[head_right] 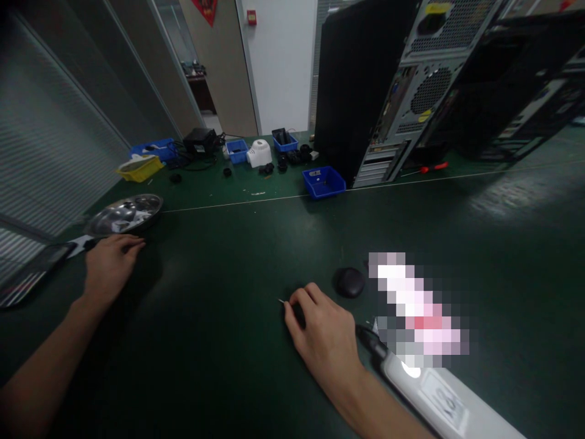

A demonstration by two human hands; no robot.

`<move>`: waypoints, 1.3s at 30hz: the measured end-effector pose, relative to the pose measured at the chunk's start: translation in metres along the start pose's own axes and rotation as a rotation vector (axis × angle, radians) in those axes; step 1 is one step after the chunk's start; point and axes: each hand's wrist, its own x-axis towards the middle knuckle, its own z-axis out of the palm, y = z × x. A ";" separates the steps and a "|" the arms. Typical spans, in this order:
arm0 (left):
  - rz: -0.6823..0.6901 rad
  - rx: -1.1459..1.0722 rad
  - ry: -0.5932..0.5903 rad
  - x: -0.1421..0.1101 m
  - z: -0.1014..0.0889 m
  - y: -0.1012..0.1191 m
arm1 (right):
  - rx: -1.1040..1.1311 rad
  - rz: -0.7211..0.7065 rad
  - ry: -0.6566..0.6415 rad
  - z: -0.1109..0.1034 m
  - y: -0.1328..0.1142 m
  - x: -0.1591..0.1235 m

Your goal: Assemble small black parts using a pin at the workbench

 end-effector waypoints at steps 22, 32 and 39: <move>-0.255 -0.350 0.026 -0.001 0.007 -0.002 | -0.021 0.003 -0.008 -0.001 -0.001 0.002; -0.604 -0.683 -0.199 0.006 -0.013 0.013 | -0.002 0.002 -0.011 -0.001 -0.001 0.001; -0.601 -0.663 -0.213 0.007 -0.012 0.013 | 0.002 0.003 -0.029 -0.001 -0.002 0.002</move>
